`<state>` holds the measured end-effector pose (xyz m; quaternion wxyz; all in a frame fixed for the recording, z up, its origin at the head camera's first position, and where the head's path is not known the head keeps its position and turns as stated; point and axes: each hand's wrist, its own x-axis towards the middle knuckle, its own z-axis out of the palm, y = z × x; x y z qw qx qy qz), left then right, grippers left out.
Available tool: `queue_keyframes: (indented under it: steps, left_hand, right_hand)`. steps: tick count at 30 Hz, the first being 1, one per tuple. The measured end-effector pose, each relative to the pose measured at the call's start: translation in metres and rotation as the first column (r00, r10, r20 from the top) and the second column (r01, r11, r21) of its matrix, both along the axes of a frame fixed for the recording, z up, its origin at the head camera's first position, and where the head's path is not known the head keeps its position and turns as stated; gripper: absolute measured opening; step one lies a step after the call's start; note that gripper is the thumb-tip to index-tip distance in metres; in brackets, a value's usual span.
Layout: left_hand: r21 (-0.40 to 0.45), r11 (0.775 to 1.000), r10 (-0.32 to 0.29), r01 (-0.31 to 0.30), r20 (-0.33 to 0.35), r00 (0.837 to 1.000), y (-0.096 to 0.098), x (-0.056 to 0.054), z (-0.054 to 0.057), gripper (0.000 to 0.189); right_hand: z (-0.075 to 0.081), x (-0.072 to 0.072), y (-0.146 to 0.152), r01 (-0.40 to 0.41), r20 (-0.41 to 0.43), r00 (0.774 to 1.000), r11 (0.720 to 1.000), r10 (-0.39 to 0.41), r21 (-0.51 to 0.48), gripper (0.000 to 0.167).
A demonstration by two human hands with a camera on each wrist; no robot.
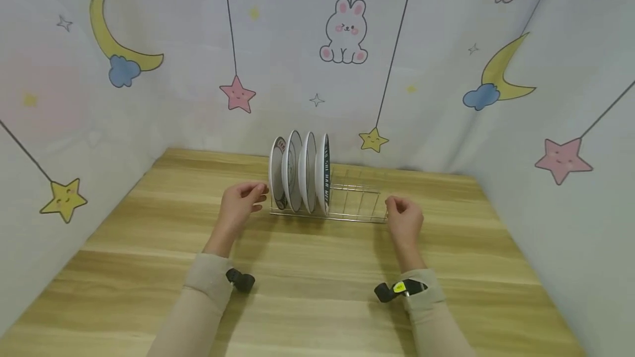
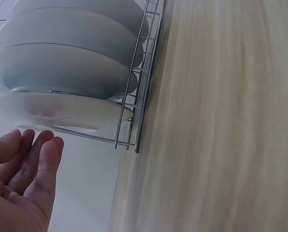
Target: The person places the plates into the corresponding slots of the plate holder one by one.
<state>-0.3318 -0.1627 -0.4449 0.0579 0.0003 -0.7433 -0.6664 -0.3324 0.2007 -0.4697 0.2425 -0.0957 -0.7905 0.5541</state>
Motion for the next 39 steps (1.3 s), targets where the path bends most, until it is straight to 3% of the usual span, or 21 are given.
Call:
queue_keyframes:
  steps: [17, 24, 31, 39]
  left_hand:
    - [-0.011, 1.0, 0.008, -0.008, -0.001, 1.0, -0.002, 0.038, 0.007, 0.039]
    - [-0.01, 1.0, 0.013, -0.013, -0.015, 1.0, 0.0, 0.058, 0.018, 0.038]
    - [-0.019, 0.999, -0.034, 0.033, -0.053, 0.998, 0.017, 0.073, 0.031, 0.037]
    - [-0.118, 0.99, -0.096, 0.084, -0.107, 0.99, 0.047, 0.081, 0.038, 0.029]
  right_hand:
    - [-0.005, 0.026, -0.014, -0.016, -0.037, 0.999, 0.999, 0.018, 0.032, 0.017]
    - [-0.008, 0.038, -0.02, -0.024, -0.044, 0.999, 0.998, 0.027, 0.057, 0.016]
    - [-0.01, 0.048, -0.024, -0.053, -0.075, 0.995, 0.995, 0.059, 0.082, 0.013]
    - [-0.015, 0.06, -0.031, -0.108, -0.153, 0.981, 0.989, 0.123, 0.103, 0.011]
